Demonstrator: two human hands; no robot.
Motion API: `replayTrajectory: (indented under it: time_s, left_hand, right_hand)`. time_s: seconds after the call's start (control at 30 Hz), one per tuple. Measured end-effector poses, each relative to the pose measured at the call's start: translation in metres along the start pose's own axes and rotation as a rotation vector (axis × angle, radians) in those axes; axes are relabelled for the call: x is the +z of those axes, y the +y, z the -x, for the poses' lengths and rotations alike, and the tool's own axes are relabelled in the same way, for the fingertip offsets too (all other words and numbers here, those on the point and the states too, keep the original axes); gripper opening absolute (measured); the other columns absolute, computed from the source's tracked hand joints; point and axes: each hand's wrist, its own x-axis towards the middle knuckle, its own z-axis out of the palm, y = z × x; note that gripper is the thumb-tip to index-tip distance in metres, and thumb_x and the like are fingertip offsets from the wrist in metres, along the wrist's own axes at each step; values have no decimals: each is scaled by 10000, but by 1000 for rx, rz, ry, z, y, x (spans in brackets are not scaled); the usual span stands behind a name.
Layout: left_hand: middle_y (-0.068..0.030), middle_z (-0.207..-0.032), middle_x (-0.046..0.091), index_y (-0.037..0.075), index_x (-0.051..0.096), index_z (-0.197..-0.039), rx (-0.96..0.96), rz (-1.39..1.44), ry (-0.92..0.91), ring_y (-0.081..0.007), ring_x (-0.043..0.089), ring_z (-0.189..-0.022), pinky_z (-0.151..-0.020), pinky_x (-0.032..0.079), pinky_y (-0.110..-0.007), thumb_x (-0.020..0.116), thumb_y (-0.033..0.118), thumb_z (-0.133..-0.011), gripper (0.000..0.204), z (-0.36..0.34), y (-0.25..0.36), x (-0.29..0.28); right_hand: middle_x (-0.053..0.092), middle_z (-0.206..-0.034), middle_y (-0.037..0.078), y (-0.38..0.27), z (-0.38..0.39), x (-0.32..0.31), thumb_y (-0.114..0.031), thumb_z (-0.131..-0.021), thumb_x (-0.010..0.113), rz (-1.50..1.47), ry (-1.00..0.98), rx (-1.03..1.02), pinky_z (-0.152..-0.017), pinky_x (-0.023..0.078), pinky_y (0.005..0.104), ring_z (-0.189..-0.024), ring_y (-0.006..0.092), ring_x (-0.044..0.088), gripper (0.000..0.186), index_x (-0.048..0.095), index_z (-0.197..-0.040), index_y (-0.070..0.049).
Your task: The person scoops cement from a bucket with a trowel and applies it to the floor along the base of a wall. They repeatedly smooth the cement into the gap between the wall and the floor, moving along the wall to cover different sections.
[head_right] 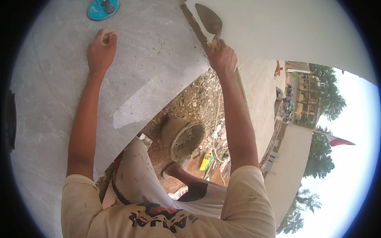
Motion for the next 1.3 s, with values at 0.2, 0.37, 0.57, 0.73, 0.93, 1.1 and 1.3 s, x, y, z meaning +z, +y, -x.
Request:
replayTrajectory:
  time_s: [0.2, 0.37, 0.57, 0.73, 0.93, 1.1, 1.3]
  left_hand:
    - [-110, -981, 748, 101, 694, -1095, -34, 0, -17, -254, 722, -882, -794, 567, -406, 612, 309, -937, 273, 0, 3, -1]
    - [-89, -972, 749, 129, 697, -1081, -18, -1, -7, -240, 722, -881, -806, 567, -405, 610, 312, -934, 251, 1, 2, 1]
    - [-59, -1057, 740, 150, 672, -1175, -54, -10, -95, -219, 706, -982, -871, 551, -385, 582, 375, -967, 319, -3, -3, -4]
    - [-80, -970, 751, 134, 683, -1103, -18, -17, -11, -247, 723, -872, -807, 564, -392, 602, 327, -944, 263, 0, 1, -5]
    - [-83, -988, 756, 136, 684, -1117, 13, -11, 24, -244, 728, -872, -803, 569, -383, 608, 330, -941, 273, -1, -5, 2]
    - [-87, -1020, 751, 141, 686, -1136, 27, -42, 17, -248, 722, -922, -828, 567, -397, 598, 333, -948, 283, -1, -7, 6]
    - [-83, -1082, 736, 146, 680, -1178, -42, -79, -33, -244, 704, -989, -871, 553, -399, 583, 350, -960, 314, 1, 2, 5]
  right_hand:
    - [700, -1145, 199, -28, -19, 1, -409, -935, 534, 21, -148, 3, -973, 498, 484, -1111, 373, 646, 464, 644, -1293, -135]
    - [696, -1167, 185, -49, -31, 10, -407, -950, 493, 25, -187, 6, -990, 493, 477, -1131, 364, 638, 460, 646, -1281, -127]
    - [685, -1185, 214, -35, -25, 20, -391, -961, 467, 48, -216, 58, -1007, 482, 484, -1155, 380, 628, 491, 625, -1311, -86]
    - [654, -1222, 269, 6, 19, 20, -394, -946, 492, 37, -260, 119, -1009, 482, 481, -1157, 410, 623, 537, 586, -1374, -84]
    - [661, -1197, 271, 61, 68, 23, -439, -947, 511, 60, -259, 197, -1018, 469, 497, -1148, 414, 624, 554, 577, -1386, -107]
    - [674, -1162, 269, 92, 108, 20, -464, -941, 544, 70, -234, 231, -995, 478, 504, -1133, 421, 628, 548, 588, -1377, -133]
    - [702, -1094, 247, 123, 132, 14, -466, -930, 581, 49, -147, 228, -964, 491, 508, -1064, 432, 655, 538, 612, -1349, -129]
